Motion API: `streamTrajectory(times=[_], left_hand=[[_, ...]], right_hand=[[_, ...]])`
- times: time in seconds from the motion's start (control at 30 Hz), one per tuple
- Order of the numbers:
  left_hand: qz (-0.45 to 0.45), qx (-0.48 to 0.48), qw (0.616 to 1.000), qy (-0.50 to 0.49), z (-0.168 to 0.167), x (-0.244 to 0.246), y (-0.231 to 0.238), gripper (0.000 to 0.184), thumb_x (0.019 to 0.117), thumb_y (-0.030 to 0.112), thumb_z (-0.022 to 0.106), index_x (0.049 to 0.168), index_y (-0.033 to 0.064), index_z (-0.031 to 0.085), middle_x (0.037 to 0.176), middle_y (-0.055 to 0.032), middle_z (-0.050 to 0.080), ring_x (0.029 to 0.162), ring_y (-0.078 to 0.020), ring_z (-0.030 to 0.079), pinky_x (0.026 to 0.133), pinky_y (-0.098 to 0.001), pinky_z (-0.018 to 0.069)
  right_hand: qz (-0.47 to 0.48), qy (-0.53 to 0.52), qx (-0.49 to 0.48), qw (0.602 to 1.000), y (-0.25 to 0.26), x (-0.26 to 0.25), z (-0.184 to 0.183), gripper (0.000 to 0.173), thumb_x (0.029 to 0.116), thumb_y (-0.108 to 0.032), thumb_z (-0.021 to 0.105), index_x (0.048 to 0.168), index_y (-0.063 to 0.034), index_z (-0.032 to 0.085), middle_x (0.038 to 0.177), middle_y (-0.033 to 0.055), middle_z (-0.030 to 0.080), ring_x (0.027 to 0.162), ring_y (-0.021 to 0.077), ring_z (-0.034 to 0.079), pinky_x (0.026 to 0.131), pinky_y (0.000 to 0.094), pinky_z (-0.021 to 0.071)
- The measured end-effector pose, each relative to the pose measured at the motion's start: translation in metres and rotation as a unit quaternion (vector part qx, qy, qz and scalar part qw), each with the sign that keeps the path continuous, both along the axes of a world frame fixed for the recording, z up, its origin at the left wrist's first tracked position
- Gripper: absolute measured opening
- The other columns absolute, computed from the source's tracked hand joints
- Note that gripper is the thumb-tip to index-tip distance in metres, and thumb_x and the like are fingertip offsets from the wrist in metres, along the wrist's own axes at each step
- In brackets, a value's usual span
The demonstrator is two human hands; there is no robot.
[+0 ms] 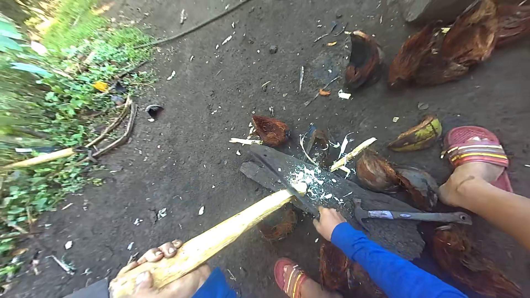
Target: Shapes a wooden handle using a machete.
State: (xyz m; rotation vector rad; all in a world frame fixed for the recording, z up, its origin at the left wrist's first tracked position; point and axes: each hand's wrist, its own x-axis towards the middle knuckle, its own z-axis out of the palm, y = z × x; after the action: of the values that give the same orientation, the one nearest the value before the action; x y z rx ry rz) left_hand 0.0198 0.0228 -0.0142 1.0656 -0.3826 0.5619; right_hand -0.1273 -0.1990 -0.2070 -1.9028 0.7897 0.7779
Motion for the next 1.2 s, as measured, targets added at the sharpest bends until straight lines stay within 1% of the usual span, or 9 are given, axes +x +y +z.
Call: streamTrajectory(times=[0.17,0.23,0.33,0.43,0.6,0.73,0.8,0.93,1.2], left_hand=[[-0.009,0.004,1.0,0.003,0.002,0.0,0.002,0.03,0.1044,0.018,0.022,0.099,0.0058,0.049,0.074,-0.0042,0.064,0.063,-0.0172,0.066,0.059,-0.0311,0.0597],[-0.005,0.013,1.0,0.002,0.002,0.003,0.006,0.031,0.1041,0.018,0.021,0.099,0.0058,0.049,0.073,-0.0037,0.064,0.063,-0.0163,0.066,0.059,-0.0304,0.0596],[-0.005,0.01,1.0,0.004,-0.002,0.007,0.012,0.033,0.1051,0.019,0.021,0.099,0.0065,0.05,0.074,-0.003,0.065,0.063,-0.0156,0.067,0.059,-0.0296,0.0594],[0.001,0.002,1.0,0.013,-0.003,0.005,0.009,0.034,0.1055,0.018,0.017,0.099,0.0066,0.049,0.073,-0.0027,0.064,0.062,-0.0154,0.066,0.058,-0.0291,0.059],[-0.014,-0.004,1.0,-0.002,-0.002,0.005,0.001,0.035,0.1062,0.02,0.019,0.099,0.0069,0.05,0.073,-0.003,0.064,0.062,-0.0163,0.066,0.058,-0.0297,0.0588],[-0.013,0.006,1.0,-0.002,0.0,0.003,0.0,0.031,0.1045,0.018,0.023,0.099,0.0048,0.05,0.074,-0.0044,0.065,0.062,-0.0169,0.066,0.059,-0.0306,0.0593],[-0.009,0.002,1.0,0.004,0.0,0.005,0.001,0.033,0.1045,0.018,0.02,0.098,0.0047,0.05,0.073,-0.0049,0.064,0.062,-0.0172,0.066,0.058,-0.0306,0.0593],[-0.006,0.005,1.0,0.008,-0.004,0.01,0.008,0.035,0.1058,0.02,0.018,0.098,0.0069,0.05,0.073,-0.0026,0.064,0.062,-0.0157,0.066,0.059,-0.0297,0.059],[0.001,0.009,1.0,0.007,0.0,0.005,-0.004,0.034,0.1046,0.019,0.018,0.1,0.0081,0.05,0.073,-0.0006,0.063,0.063,-0.0145,0.066,0.059,-0.0285,0.0585]], right_hand=[[0.11,-0.095,0.037,0.989,0.023,0.016,0.059,0.045,0.1016,-0.038,0.056,0.138,-0.0108,0.057,0.117,0.0211,0.071,0.112,0.0405,0.069,0.091,0.0616,0.0539],[0.083,-0.077,0.021,0.993,0.013,0.014,0.034,0.045,0.101,-0.038,0.057,0.136,-0.0093,0.059,0.117,0.0227,0.071,0.112,0.0424,0.069,0.091,0.0645,0.0532],[-0.044,0.009,0.012,0.999,-0.01,0.005,-0.034,0.049,0.0992,-0.036,0.06,0.138,-0.0063,0.062,0.127,0.0222,0.068,0.123,0.0396,0.064,0.103,0.062,0.0486],[-0.034,0.037,-0.025,0.998,-0.013,0.002,-0.046,0.05,0.0993,-0.038,0.059,0.139,-0.0074,0.06,0.129,0.0202,0.069,0.124,0.0377,0.065,0.102,0.06,0.0502],[-0.012,0.0,0.0,1.0,-0.005,0.008,-0.007,0.05,0.1003,-0.037,0.057,0.141,-0.0075,0.059,0.126,0.02,0.069,0.121,0.0372,0.066,0.101,0.059,0.0514],[0.065,-0.053,0.029,0.996,0.012,0.018,0.035,0.049,0.1017,-0.038,0.056,0.142,-0.0117,0.056,0.122,0.0196,0.071,0.116,0.0381,0.068,0.096,0.0597,0.0531],[0.064,-0.047,0.015,0.997,0.007,0.016,0.019,0.048,0.1017,-0.039,0.056,0.141,-0.0113,0.057,0.121,0.0208,0.07,0.116,0.0404,0.067,0.095,0.0624,0.0527],[-0.067,0.033,-0.01,0.997,-0.03,0.004,-0.056,0.048,0.0983,-0.036,0.061,0.134,-0.0034,0.064,0.13,0.0227,0.067,0.126,0.0388,0.063,0.105,0.0607,0.0483],[-0.056,0.048,-0.024,0.997,-0.03,-0.004,-0.06,0.048,0.0997,-0.037,0.059,0.137,-0.0058,0.062,0.13,0.0209,0.068,0.126,0.0371,0.063,0.104,0.0594,0.0494]])
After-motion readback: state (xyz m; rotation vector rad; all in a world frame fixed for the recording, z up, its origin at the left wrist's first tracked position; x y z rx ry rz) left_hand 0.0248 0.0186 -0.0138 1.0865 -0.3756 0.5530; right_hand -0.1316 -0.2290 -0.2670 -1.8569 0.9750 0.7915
